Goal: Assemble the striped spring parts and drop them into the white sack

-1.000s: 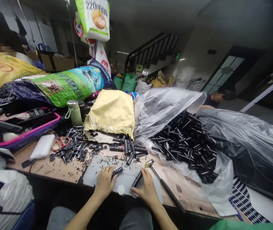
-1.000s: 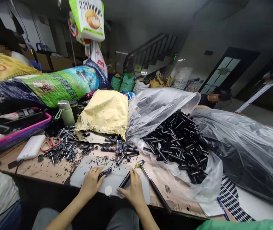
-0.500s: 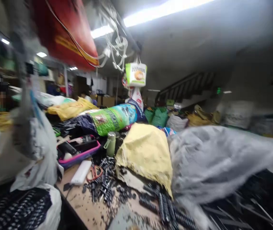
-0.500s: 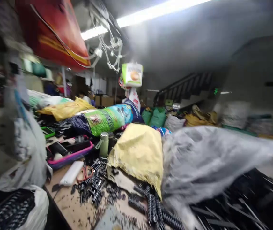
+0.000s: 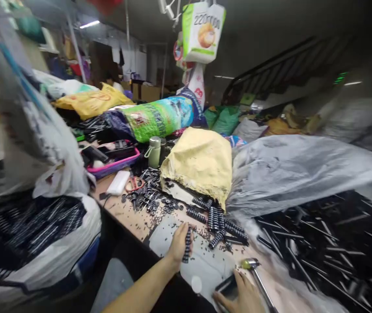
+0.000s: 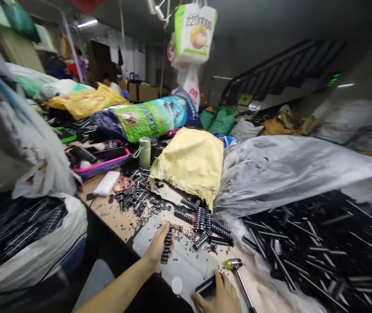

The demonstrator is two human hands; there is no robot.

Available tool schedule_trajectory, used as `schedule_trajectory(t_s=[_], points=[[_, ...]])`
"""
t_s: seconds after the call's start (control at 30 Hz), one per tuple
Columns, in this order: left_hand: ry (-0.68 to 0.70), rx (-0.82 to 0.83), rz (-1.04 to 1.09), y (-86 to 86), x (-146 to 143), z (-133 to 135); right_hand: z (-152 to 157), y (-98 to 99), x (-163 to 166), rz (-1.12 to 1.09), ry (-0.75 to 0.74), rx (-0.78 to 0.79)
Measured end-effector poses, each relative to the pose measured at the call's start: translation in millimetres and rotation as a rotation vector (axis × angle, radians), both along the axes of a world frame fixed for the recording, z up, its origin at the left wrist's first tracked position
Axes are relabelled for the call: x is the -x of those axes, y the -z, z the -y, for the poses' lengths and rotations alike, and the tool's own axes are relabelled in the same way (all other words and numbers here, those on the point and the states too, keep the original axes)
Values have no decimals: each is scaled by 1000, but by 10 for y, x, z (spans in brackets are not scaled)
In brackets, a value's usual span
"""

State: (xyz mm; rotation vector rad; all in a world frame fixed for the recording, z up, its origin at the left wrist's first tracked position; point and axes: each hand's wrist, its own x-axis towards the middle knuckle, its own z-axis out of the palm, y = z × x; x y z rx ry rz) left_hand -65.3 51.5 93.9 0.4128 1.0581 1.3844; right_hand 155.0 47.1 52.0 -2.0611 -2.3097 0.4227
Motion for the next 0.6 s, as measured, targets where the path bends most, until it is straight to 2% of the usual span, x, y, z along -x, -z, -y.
schedule_trajectory(t_s=[0.13,0.23,0.33,0.5,0.6], points=[[119,-60,75,-221,136,110,81,-387,212,-317,-100,-100],[220,-106,61,-316,152,196,138,-738,479,-606,-287,-169],[251,-65,76,-359,124,247,166,-968,730,-728,-475,-122],[126,3,64,-371,74,298,163,-1047,947,-732,-648,-111],[161,-22,70,-399,58,318,161,-1017,973,-723,-673,-114]])
